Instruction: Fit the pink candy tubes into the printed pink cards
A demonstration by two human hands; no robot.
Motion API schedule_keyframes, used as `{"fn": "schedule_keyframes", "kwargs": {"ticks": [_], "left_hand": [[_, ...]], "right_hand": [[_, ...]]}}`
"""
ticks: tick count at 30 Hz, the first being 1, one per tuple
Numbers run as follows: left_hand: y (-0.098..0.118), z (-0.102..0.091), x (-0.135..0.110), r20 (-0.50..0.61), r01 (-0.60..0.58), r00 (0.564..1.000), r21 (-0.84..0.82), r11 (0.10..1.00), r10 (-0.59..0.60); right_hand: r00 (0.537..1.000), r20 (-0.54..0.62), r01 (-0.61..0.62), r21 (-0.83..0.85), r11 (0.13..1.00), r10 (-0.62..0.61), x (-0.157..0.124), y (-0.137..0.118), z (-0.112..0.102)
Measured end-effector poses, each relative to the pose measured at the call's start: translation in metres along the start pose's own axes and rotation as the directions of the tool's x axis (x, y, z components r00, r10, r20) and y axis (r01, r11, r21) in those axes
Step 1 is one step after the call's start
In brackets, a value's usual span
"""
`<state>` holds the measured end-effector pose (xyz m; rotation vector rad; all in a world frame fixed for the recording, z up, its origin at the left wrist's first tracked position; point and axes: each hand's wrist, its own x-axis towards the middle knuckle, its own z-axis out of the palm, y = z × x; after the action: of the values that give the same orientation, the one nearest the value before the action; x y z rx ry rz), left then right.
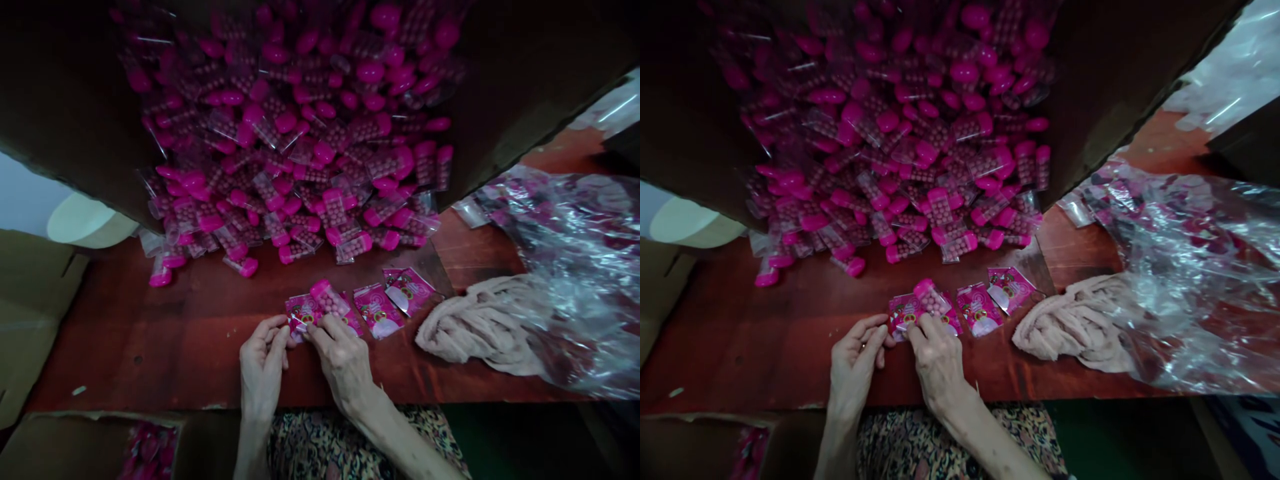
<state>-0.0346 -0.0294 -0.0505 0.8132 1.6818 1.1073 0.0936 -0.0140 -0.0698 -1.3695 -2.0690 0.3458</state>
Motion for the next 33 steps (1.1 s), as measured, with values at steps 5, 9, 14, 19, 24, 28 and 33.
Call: {"fn": "schedule_keyframes", "kwargs": {"ticks": [5,9,14,19,24,28,33], "left_hand": [[0.003,0.0,-0.002,0.004,0.008,1.0,-0.029,1.0,-0.008],[0.005,0.002,-0.002,0.01,0.02,1.0,-0.046,0.999,-0.02],[0.006,0.006,0.003,0.078,0.086,0.994,-0.081,0.993,-0.08],[0.012,0.007,0.004,0.089,0.176,0.983,-0.237,0.955,-0.159],[0.015,0.01,-0.003,0.089,0.217,0.976,-0.299,0.929,-0.2],[0.007,0.012,-0.003,0.046,0.184,0.983,-0.245,0.952,-0.179],[0.005,0.01,0.0,-0.067,0.008,0.998,0.132,0.991,0.001]], "right_hand": [[0.999,-0.039,-0.008,0.043,0.999,0.01,0.001,0.001,-0.002],[0.997,-0.059,0.044,0.071,0.996,-0.04,0.002,0.002,-0.005],[0.985,-0.046,0.169,0.103,0.98,-0.165,0.0,-0.003,-0.013],[0.989,-0.096,-0.073,0.355,0.932,0.113,0.001,-0.005,-0.021],[0.856,0.237,-0.487,0.669,0.561,0.46,0.006,-0.007,-0.022],[0.835,0.244,-0.513,0.668,0.54,0.493,0.005,-0.006,-0.019],[0.834,0.101,-0.477,0.626,0.617,0.543,0.005,0.003,-0.024]]}}
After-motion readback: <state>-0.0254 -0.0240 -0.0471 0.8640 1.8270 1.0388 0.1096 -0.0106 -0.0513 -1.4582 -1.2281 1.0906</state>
